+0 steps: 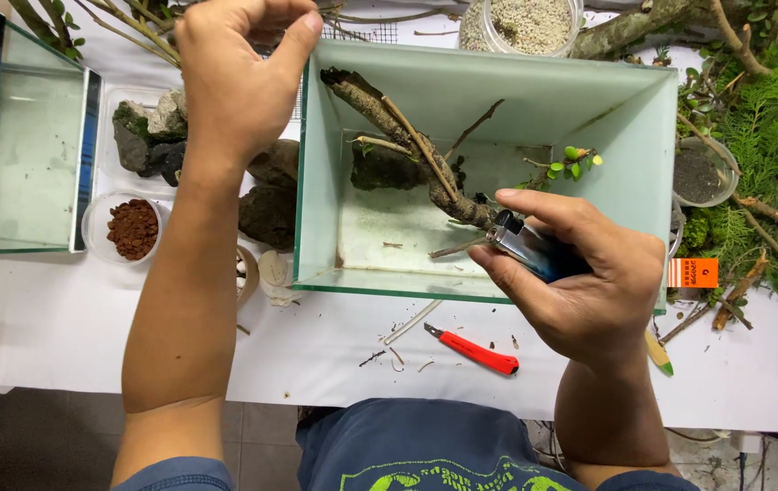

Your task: Decorating a glass terrarium by gluing plants onto a piece of driftwood and using a lighter.

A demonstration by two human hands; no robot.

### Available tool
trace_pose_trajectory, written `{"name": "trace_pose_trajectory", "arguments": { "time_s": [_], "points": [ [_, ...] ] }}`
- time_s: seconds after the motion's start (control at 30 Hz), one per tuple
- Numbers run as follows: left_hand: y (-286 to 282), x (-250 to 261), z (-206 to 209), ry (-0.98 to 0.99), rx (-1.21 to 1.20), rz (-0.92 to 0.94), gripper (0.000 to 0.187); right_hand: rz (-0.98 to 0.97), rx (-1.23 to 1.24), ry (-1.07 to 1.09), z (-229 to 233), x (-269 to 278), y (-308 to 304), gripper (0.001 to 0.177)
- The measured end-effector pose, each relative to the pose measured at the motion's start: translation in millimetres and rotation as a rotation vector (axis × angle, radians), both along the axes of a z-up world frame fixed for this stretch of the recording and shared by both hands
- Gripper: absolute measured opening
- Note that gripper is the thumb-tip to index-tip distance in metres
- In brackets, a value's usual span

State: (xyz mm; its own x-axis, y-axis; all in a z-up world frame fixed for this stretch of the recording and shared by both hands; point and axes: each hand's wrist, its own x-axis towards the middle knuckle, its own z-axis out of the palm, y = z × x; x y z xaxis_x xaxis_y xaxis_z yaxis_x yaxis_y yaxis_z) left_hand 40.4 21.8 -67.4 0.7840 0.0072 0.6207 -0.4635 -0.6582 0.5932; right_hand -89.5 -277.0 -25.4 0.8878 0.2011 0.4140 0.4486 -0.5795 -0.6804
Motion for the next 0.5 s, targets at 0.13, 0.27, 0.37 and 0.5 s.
{"name": "trace_pose_trajectory", "arguments": {
  "time_s": [0.13,0.27,0.37,0.5],
  "points": [
    [11,18,-24,0.386,-0.394,-0.270,0.026,0.065,0.027,-0.051,-2,-1,-3,0.039],
    [10,29,-39,0.745,-0.691,-0.296,0.050,0.092,0.077,-0.300,-19,-15,-20,0.041],
    [4,30,-32,0.802,-0.526,-0.232,0.056,0.418,0.270,-0.276,-3,-58,-43,0.052],
    [11,55,-79,0.710,-0.492,-0.297,0.033,0.440,0.270,-0.080,-3,-88,-20,0.052]
  ]
}}
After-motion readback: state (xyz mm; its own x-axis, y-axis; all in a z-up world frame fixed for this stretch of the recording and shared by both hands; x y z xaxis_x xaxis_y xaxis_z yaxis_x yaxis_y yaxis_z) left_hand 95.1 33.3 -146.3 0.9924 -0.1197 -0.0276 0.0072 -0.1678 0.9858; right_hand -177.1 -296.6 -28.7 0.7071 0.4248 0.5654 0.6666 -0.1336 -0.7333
